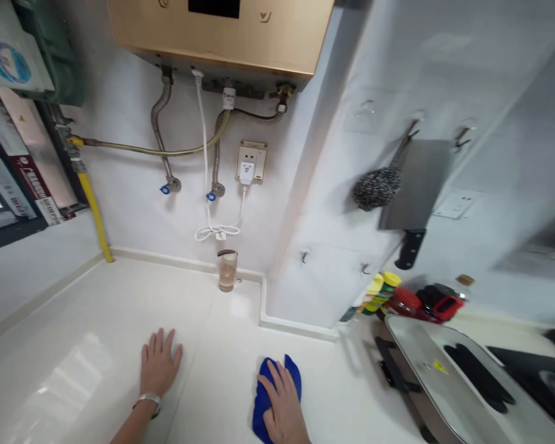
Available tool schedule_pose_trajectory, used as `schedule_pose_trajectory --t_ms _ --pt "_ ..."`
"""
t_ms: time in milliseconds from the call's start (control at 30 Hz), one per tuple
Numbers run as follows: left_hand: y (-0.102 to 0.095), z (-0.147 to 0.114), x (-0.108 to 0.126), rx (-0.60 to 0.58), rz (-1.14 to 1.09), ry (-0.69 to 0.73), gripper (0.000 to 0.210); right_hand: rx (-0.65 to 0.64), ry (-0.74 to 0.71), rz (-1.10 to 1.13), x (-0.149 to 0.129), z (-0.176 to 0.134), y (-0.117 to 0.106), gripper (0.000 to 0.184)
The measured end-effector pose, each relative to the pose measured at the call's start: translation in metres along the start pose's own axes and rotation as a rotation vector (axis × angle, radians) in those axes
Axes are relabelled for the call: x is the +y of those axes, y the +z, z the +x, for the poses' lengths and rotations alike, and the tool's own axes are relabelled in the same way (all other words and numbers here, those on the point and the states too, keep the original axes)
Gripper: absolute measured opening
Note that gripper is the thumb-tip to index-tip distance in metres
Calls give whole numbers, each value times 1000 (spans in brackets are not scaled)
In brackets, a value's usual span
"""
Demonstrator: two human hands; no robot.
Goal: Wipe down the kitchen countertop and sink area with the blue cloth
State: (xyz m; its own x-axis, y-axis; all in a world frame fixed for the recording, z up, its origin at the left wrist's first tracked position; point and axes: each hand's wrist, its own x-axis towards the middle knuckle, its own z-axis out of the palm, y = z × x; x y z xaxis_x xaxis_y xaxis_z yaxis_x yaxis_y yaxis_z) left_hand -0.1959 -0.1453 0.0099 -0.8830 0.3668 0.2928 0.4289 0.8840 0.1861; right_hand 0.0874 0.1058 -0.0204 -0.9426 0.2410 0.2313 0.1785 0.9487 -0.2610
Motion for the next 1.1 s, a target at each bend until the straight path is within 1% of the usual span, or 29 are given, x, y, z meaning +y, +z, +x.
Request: schedule_pose_trajectory --t_ms 133,333,400,433,500,567,633,667,733,800,867,933,1000,1067,1100 --pt "3 1 -1 -26 0 -4 59 61 143 -106 44 -87 -19 76" --pt "10 5 -1 -48 -33 13 62 171 406 -306 127 -228 -49 64" --pt "9 6 0 -51 -33 19 63 213 522 -350 150 -262 -60 59" --pt "7 7 1 -50 -30 19 64 232 593 -376 159 -274 -64 58" --pt "4 9 4 -61 -27 15 64 275 779 -442 169 -282 -72 58" --pt "1 10 7 -75 -29 7 65 324 995 -514 171 -272 -76 59" --pt "-3 10 11 -74 -35 2 65 348 1154 -557 165 -246 -76 60" --pt "-4 10 12 -68 -37 2 65 341 1192 -562 161 -227 -74 60" --pt "-6 10 14 -57 -40 1 65 283 1176 -533 148 -185 -69 61" --pt "-7 9 15 -57 -41 0 66 212 1070 -476 132 -139 -61 61" --pt "-6 9 14 -68 -43 -4 67 213 906 -404 114 -97 -52 60" --pt "-5 10 13 -77 -47 -13 69 234 710 -313 96 -68 -45 59" --pt "-3 11 12 -89 -56 -22 71 223 511 -226 80 -53 -41 62" --pt "-2 12 10 -99 -64 -27 72 178 341 -158 72 -52 -41 67" --pt "-2 13 10 -101 -67 -28 73 151 279 -132 73 -55 -43 69"
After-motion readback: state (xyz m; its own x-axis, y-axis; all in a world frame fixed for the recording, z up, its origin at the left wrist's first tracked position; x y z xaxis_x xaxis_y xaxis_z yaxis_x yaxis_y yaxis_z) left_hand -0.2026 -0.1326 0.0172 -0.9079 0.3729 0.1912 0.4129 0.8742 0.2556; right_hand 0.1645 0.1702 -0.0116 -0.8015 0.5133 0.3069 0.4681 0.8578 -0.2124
